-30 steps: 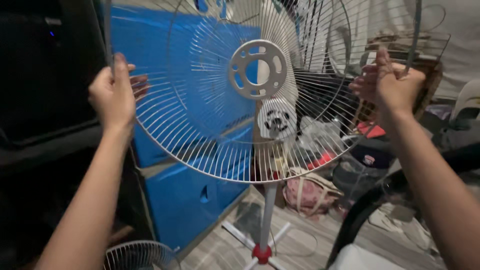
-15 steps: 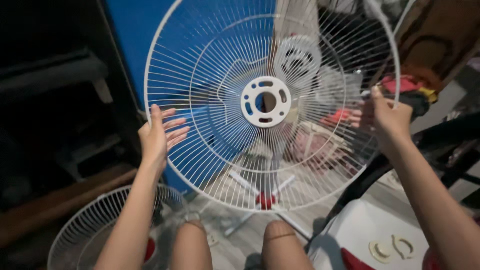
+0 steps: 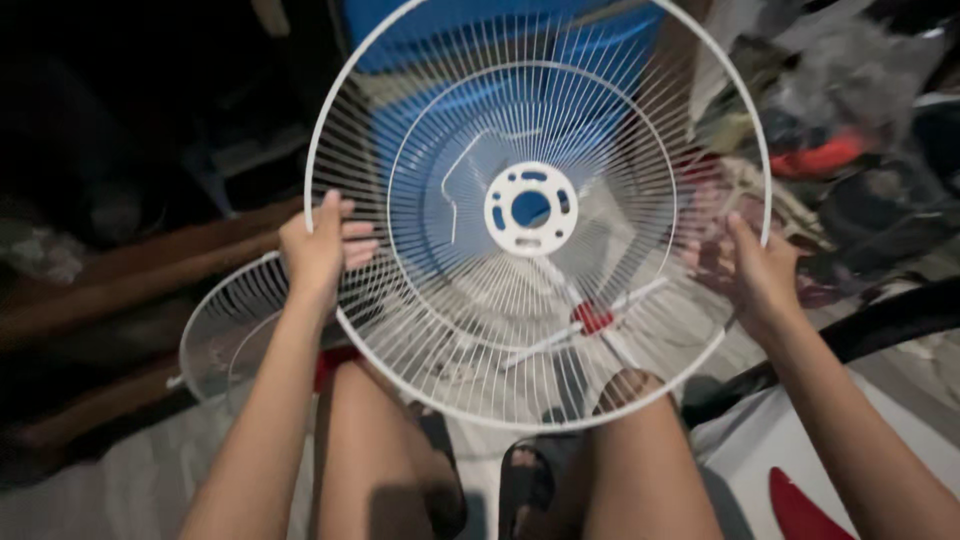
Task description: The person disassembles a standing electric fan by removing the front grille, fan blades, and rear grille. They unscrew the central hub and place the components on a nearby table.
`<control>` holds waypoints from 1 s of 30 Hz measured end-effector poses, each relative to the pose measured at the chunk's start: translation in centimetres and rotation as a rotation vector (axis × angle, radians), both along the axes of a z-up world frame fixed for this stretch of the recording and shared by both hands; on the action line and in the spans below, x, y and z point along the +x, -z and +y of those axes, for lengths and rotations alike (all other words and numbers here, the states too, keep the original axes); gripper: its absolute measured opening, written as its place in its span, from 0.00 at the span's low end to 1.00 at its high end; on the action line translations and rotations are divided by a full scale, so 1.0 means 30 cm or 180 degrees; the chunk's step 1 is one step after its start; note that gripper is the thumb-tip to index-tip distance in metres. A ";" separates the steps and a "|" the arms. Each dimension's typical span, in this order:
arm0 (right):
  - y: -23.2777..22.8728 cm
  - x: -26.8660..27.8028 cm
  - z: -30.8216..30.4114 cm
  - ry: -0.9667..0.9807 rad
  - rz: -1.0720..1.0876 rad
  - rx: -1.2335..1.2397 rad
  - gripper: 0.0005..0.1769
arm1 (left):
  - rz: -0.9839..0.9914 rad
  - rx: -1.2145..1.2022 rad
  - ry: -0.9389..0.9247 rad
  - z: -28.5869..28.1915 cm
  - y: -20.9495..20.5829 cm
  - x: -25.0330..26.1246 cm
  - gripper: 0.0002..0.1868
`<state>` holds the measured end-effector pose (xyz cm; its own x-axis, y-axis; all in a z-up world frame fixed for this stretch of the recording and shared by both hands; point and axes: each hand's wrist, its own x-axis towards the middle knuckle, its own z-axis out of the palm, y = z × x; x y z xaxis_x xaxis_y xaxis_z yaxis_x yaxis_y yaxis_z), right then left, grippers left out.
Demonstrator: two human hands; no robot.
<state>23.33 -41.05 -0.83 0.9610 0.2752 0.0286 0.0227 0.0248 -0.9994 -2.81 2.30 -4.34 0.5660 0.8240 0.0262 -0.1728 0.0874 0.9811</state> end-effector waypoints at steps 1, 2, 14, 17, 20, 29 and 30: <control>0.025 0.013 0.017 -0.0053 0.0048 -0.0023 0.21 | -0.0004 0.0042 -0.0010 0.011 0.019 -0.007 0.22; 0.050 0.022 0.032 -0.0109 0.0116 -0.0025 0.21 | 0.0086 0.0123 -0.0099 0.019 0.038 -0.014 0.18; 0.371 0.121 0.158 -0.0015 0.0662 -0.0399 0.24 | -0.0100 0.0482 -0.0675 0.006 0.340 -0.034 0.15; 0.457 0.131 0.196 0.0028 0.0483 -0.0494 0.23 | 0.0063 0.0752 -0.1000 -0.020 0.371 -0.028 0.18; 0.528 0.132 0.205 0.0147 0.0422 -0.0590 0.22 | 0.0284 0.0946 -0.1206 -0.056 0.406 -0.020 0.20; 0.588 0.153 0.234 0.0135 0.0704 0.0385 0.21 | 0.0351 0.1235 -0.1612 -0.046 0.460 0.013 0.20; 0.577 0.167 0.226 0.0116 0.0693 0.0416 0.21 | 0.0255 0.1173 -0.1596 -0.050 0.462 0.024 0.20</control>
